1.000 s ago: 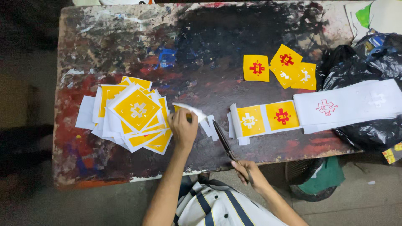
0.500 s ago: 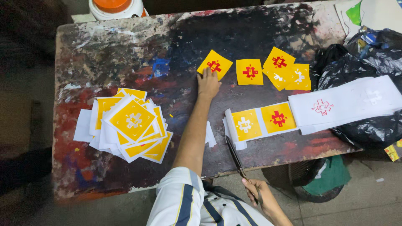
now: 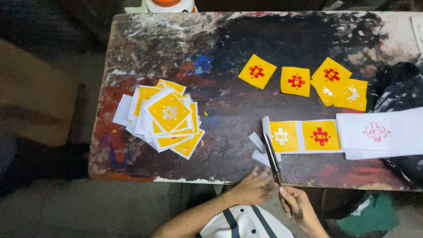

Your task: The person uses scissors to cut yellow paper sheets with red symbols from a long strip into individual squares. They trim the edges of each square and place the finished pieces into a growing stack on the table.

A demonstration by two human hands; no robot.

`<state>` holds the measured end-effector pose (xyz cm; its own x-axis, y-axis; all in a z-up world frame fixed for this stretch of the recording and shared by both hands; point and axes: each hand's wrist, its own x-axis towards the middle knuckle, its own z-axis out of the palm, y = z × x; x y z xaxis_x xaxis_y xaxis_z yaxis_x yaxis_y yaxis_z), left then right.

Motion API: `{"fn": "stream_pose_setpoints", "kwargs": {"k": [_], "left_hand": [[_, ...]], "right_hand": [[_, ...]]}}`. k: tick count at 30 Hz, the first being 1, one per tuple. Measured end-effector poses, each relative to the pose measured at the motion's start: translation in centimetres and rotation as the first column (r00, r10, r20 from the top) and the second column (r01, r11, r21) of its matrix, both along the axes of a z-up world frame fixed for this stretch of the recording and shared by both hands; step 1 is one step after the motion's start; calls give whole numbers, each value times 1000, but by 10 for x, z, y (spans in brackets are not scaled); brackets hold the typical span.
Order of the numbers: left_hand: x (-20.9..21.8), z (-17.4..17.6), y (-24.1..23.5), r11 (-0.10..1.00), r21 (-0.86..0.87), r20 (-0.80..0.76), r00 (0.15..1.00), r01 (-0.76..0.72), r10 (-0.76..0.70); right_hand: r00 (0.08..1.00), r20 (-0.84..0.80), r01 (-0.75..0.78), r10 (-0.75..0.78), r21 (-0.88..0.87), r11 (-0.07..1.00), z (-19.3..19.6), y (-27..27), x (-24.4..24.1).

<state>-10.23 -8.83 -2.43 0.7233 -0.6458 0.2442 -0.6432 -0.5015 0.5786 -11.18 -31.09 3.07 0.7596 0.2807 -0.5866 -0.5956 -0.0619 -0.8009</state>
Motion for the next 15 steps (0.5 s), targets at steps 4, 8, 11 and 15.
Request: {"fn": "stream_pose_setpoints", "kwargs": {"k": [4, 8, 11, 15], "left_hand": [[3, 21, 13, 939, -330, -448, 891, -93, -69], [69, 46, 123, 729, -347, 101, 749, -590, 654], [108, 58, 235, 392, -39, 386, 348, -919, 855], [129, 53, 301, 104, 201, 364, 173, -974, 915]], "right_hand": [[999, 50, 0, -2, 46, 999, 2, -1, 16], [1000, -8, 16, -16, 8, 1000, 2, 4, 17], [1000, 11, 3, -3, 19, 1000, -5, 8, 6], [999, -37, -12, 12, -2, 1000, -13, 10, -3]]}}
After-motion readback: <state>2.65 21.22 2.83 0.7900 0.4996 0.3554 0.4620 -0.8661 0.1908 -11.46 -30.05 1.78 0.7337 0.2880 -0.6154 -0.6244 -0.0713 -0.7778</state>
